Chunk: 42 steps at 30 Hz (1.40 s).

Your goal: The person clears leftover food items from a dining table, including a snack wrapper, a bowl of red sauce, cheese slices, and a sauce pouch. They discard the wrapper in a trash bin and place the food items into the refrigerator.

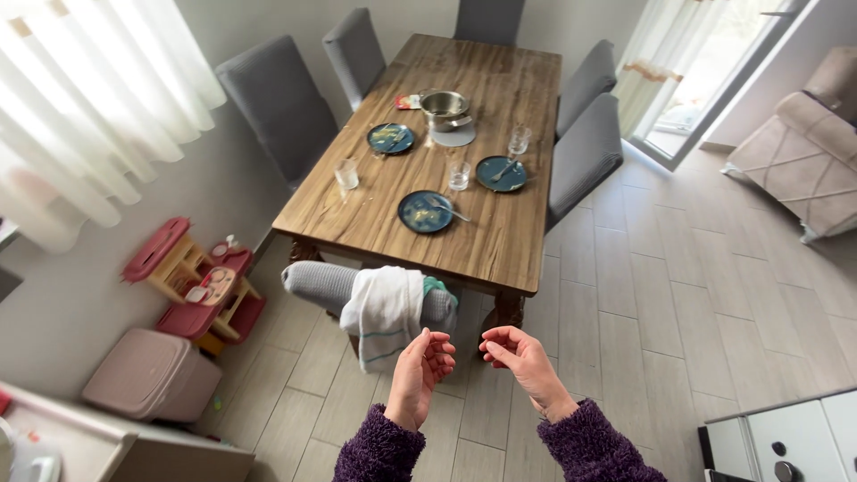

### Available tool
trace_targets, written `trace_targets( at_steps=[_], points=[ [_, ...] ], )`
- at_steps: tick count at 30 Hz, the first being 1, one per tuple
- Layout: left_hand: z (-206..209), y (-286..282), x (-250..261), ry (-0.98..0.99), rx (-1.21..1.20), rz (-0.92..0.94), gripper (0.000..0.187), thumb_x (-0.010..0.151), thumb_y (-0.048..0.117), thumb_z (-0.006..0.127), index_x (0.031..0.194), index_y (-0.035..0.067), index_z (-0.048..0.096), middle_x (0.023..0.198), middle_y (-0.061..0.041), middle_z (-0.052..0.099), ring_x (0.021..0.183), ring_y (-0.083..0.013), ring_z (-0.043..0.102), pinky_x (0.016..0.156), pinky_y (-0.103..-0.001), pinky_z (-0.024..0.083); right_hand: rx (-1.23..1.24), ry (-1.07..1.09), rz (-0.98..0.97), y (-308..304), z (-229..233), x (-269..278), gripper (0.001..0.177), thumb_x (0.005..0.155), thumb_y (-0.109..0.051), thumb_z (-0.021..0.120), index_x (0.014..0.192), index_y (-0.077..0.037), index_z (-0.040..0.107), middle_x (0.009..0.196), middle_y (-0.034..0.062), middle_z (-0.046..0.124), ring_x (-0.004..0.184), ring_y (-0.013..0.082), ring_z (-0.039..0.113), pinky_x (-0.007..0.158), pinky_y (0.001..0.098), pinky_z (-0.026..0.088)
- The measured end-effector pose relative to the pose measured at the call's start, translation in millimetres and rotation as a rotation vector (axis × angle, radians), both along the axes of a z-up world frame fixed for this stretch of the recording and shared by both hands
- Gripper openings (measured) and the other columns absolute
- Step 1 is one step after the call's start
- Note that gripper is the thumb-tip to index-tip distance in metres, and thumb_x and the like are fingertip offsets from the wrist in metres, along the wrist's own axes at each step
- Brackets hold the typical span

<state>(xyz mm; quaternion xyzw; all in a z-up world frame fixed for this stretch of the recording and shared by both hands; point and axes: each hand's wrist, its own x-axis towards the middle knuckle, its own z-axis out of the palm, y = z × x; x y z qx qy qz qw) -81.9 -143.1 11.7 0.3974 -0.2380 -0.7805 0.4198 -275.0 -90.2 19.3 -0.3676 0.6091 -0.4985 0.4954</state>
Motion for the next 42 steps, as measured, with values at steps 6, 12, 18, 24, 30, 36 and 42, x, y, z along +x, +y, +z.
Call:
trace_targets(
  at_steps=[6,12,18,24,30,36,42],
  points=[
    [-5,-28,-40,0.044,-0.025,-0.067,0.033,0.105,0.03,0.054,0.098,0.002,0.07,0.085,-0.013,0.07,0.068,-0.0204,0.063,0.067,-0.031,0.053,0.012,0.004,-0.027,-19,2,-29,0.02,0.094,-0.013,0.069,0.112,-0.004,0.074,0.101,0.0106,0.078,0.088,0.019,0.071,0.082,0.0302,0.058],
    [-15,-46,-72,0.035,-0.036,-0.087,0.03,0.106,0.028,0.054,0.099,0.003,0.07,0.084,-0.012,0.069,0.068,-0.0194,0.063,0.067,-0.029,0.052,0.001,-0.018,-0.04,-39,-5,-59,0.018,0.095,-0.012,0.068,0.11,-0.004,0.074,0.101,0.0114,0.078,0.085,0.0203,0.073,0.081,0.0304,0.058],
    [-29,-62,-113,0.026,-0.019,-0.042,0.027,0.105,0.024,0.056,0.098,0.001,0.068,0.083,-0.014,0.069,0.066,-0.02,0.062,0.063,-0.03,0.051,-0.014,-0.034,-0.009,-64,-11,-104,0.02,0.094,-0.012,0.069,0.112,-0.003,0.074,0.1,0.0113,0.078,0.086,0.019,0.072,0.082,0.03,0.058],
    [-39,-88,-175,0.027,-0.041,0.017,0.027,0.104,0.023,0.058,0.099,-0.001,0.07,0.083,-0.014,0.068,0.065,-0.0196,0.062,0.061,-0.03,0.051,-0.026,-0.041,0.046,-92,4,-173,0.017,0.095,-0.011,0.069,0.109,-0.003,0.074,0.099,0.0112,0.078,0.086,0.0179,0.069,0.079,0.0286,0.058],
    [-35,-109,-256,0.04,-0.033,0.055,0.026,0.104,0.022,0.056,0.101,0.0,0.069,0.085,-0.015,0.069,0.068,-0.0223,0.063,0.063,-0.031,0.052,-0.039,-0.044,0.086,-118,17,-255,0.016,0.095,-0.011,0.068,0.109,-0.003,0.073,0.098,0.01,0.076,0.085,0.0176,0.07,0.08,0.0289,0.057],
    [-24,-124,-325,0.041,-0.013,0.084,0.026,0.106,0.022,0.056,0.099,0.0,0.068,0.086,-0.015,0.07,0.067,-0.022,0.061,0.065,-0.033,0.053,-0.047,0.008,0.124,-143,23,-333,0.016,0.096,-0.011,0.067,0.11,-0.004,0.073,0.097,0.0082,0.076,0.085,0.0163,0.068,0.081,0.0281,0.058],
    [-56,-152,-368,0.04,0.02,0.113,0.026,0.105,0.024,0.057,0.104,0.0,0.068,0.087,-0.015,0.069,0.068,-0.0214,0.061,0.063,-0.032,0.05,-0.05,-0.014,0.124,-164,15,-385,0.014,0.095,-0.011,0.068,0.108,-0.005,0.072,0.098,0.0076,0.075,0.085,0.0154,0.068,0.08,0.0276,0.057]
  ],
)
